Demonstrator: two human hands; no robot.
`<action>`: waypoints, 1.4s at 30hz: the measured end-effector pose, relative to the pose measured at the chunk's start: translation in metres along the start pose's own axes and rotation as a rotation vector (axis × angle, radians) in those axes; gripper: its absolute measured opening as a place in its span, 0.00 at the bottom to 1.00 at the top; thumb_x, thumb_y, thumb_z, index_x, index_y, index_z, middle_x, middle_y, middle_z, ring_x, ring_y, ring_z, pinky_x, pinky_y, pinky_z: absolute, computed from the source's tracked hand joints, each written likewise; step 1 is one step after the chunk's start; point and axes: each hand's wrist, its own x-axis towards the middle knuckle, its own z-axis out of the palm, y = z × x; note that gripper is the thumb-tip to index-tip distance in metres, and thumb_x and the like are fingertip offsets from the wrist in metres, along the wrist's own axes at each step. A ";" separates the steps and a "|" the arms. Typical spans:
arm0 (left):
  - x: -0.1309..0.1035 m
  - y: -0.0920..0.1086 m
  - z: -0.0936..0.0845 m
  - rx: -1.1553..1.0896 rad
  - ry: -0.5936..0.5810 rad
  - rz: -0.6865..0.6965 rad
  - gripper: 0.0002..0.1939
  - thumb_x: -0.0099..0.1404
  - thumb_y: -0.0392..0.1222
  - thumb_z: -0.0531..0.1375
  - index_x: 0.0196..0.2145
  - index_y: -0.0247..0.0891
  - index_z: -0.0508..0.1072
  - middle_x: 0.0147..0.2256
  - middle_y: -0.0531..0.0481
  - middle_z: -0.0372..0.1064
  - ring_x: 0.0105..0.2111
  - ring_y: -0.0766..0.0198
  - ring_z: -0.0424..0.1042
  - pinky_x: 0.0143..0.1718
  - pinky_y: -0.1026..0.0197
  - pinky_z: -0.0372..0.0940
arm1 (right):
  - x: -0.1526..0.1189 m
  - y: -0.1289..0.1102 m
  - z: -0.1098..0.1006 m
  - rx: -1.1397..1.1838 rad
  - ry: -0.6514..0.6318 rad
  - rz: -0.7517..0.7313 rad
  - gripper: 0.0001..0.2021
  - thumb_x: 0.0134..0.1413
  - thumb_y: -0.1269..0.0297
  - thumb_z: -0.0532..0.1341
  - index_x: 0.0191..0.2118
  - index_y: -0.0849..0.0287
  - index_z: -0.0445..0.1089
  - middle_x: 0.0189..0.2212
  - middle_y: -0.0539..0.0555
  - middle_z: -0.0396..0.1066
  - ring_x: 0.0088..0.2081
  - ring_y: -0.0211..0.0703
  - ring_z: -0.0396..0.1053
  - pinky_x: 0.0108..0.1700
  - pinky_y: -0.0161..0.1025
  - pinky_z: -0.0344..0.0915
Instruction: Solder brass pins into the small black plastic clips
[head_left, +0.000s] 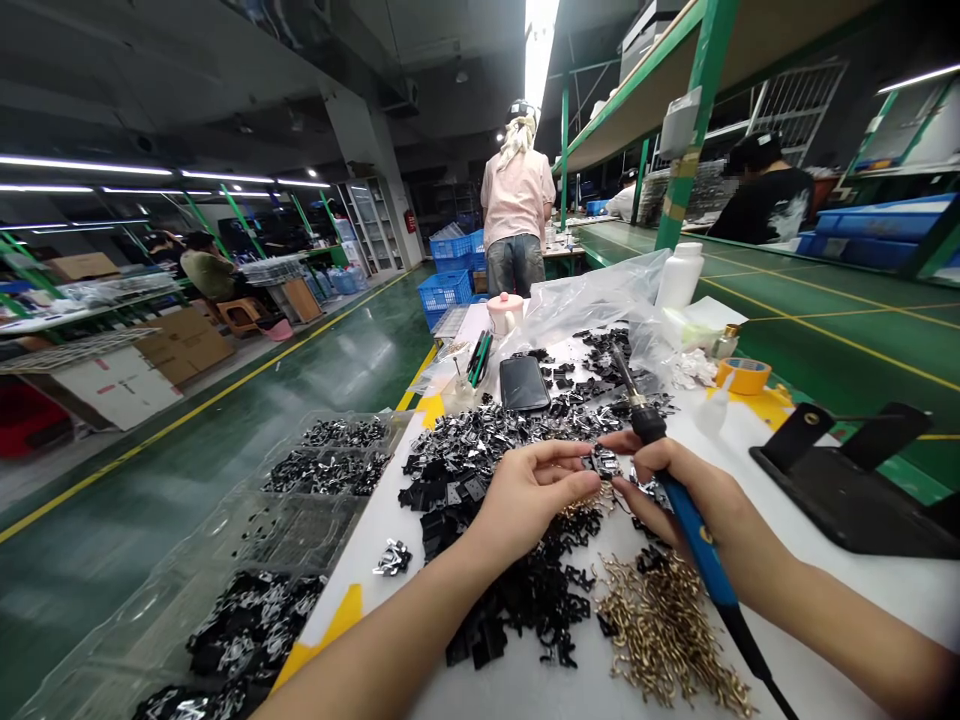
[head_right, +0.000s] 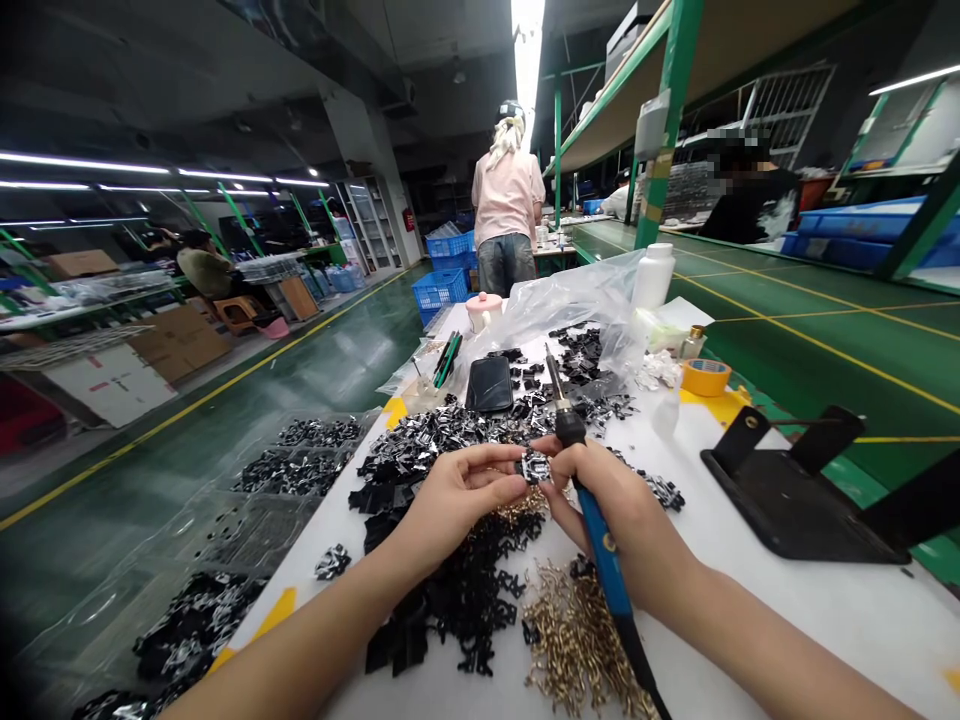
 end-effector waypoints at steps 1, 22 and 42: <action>0.000 0.000 0.000 -0.054 -0.009 -0.032 0.18 0.50 0.39 0.67 0.40 0.34 0.73 0.32 0.48 0.71 0.31 0.67 0.72 0.40 0.59 0.66 | 0.000 0.000 0.000 0.010 0.003 0.002 0.08 0.55 0.71 0.55 0.32 0.54 0.53 0.34 0.54 0.64 0.47 0.43 0.66 0.43 0.39 0.63; 0.000 0.002 -0.002 -0.145 -0.004 -0.139 0.15 0.54 0.38 0.65 0.39 0.29 0.72 0.31 0.45 0.73 0.30 0.68 0.73 0.39 0.62 0.67 | -0.001 0.006 0.001 -0.059 -0.024 -0.097 0.07 0.54 0.74 0.54 0.33 0.54 0.56 0.43 0.57 0.64 0.46 0.44 0.66 0.42 0.41 0.64; 0.002 0.003 -0.001 0.010 0.031 -0.113 0.07 0.56 0.37 0.61 0.34 0.33 0.73 0.27 0.51 0.69 0.25 0.69 0.71 0.36 0.62 0.67 | 0.002 -0.002 0.000 -0.081 0.055 -0.285 0.10 0.50 0.79 0.56 0.32 0.56 0.57 0.40 0.56 0.66 0.46 0.46 0.65 0.41 0.43 0.63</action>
